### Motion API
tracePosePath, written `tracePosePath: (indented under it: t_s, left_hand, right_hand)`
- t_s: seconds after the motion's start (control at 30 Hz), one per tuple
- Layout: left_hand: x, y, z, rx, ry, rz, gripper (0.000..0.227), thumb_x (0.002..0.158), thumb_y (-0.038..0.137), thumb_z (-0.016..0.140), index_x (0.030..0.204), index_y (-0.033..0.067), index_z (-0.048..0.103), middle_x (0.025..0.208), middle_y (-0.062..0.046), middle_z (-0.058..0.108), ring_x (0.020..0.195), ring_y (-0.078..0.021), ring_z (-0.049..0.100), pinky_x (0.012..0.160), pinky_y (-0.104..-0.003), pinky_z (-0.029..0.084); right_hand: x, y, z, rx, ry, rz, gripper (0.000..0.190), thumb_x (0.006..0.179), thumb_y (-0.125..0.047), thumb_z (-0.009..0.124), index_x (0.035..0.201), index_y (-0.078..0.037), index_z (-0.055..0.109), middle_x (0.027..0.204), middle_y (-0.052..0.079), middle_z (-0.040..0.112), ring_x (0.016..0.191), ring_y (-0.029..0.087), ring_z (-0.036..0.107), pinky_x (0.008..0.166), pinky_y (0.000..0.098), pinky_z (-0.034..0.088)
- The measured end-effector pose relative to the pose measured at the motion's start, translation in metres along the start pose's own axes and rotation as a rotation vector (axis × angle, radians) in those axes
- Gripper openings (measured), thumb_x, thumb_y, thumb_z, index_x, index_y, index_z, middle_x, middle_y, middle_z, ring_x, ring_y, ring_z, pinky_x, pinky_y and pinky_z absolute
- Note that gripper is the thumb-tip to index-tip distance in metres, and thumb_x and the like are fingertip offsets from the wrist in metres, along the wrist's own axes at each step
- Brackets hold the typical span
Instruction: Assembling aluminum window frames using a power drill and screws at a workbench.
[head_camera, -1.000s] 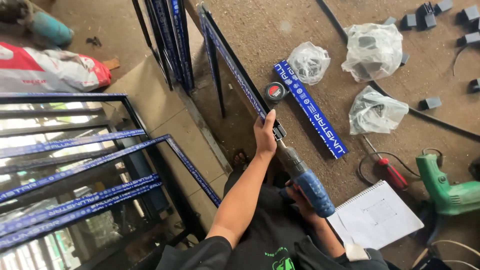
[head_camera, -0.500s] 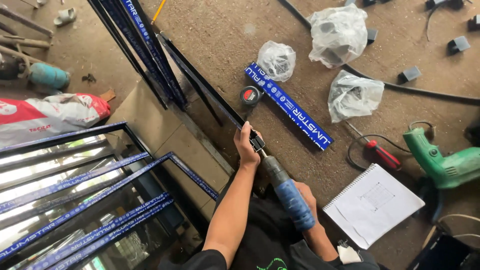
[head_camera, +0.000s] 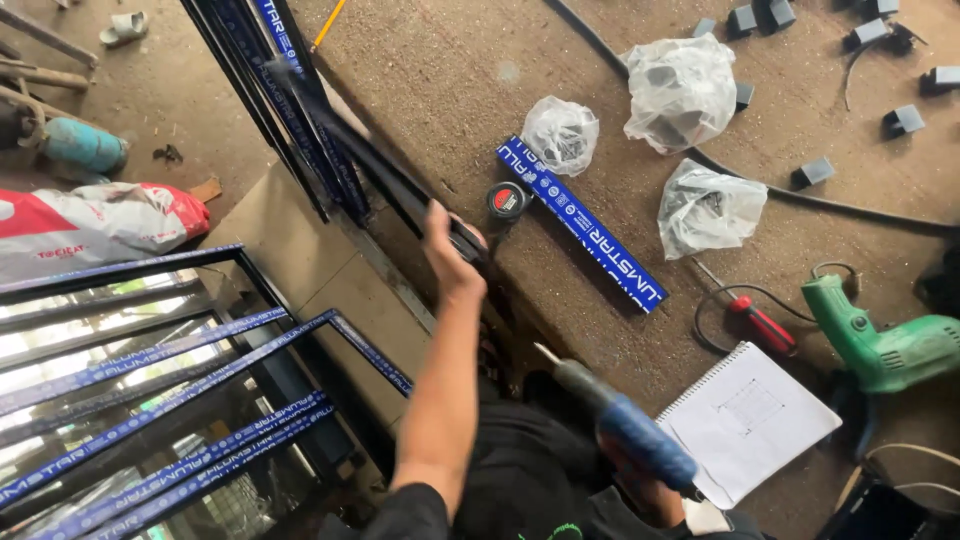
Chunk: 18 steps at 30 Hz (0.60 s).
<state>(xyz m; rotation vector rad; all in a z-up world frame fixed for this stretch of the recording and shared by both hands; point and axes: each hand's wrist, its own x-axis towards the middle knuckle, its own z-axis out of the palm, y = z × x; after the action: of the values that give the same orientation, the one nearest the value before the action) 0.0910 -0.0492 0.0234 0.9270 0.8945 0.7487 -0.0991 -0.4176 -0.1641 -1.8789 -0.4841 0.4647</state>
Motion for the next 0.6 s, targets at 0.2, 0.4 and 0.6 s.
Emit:
tracePosePath:
  t_s: [0.2, 0.4, 0.6]
  left_hand:
    - [-0.001, 0.035, -0.013, -0.072, -0.047, -0.054, 0.047, 0.091, 0.053, 0.054, 0.081, 0.0079, 0.051, 0.052, -0.008, 0.049, 0.042, -0.0185, 0.048, 0.047, -0.029, 0.036]
    - [-0.011, 0.012, -0.027, -0.083, -0.142, -0.162, 0.053, 0.094, 0.059, 0.054, 0.087, 0.0059, 0.06, 0.057, -0.012, 0.059, 0.049, -0.018, 0.054, 0.051, -0.029, 0.041]
    - [-0.013, 0.02, -0.039, -0.185, -0.373, -0.301, 0.049, 0.097, 0.051, 0.056, 0.105, 0.003, 0.065, 0.085, -0.017, 0.072, 0.067, -0.0199, 0.065, 0.061, -0.033, 0.052]
  right_hand:
    - [0.021, -0.023, -0.043, 0.015, 0.131, 0.437, 0.058, 0.08, -0.023, 0.08, 0.135, -0.014, 0.064, 0.123, 0.005, 0.071, 0.113, 0.017, 0.062, 0.102, 0.0341, 0.044]
    - [0.097, -0.046, -0.081, -0.573, 0.136, 0.177, 0.082, 0.072, -0.022, 0.066, 0.15, -0.006, 0.046, 0.116, 0.027, 0.064, 0.102, 0.046, 0.06, 0.089, 0.0535, 0.047]
    - [0.123, -0.022, -0.085, -0.833, 0.22, 0.248, 0.085, 0.071, -0.026, 0.064, 0.15, -0.001, 0.047, 0.125, 0.034, 0.058, 0.115, 0.052, 0.053, 0.102, 0.0608, 0.038]
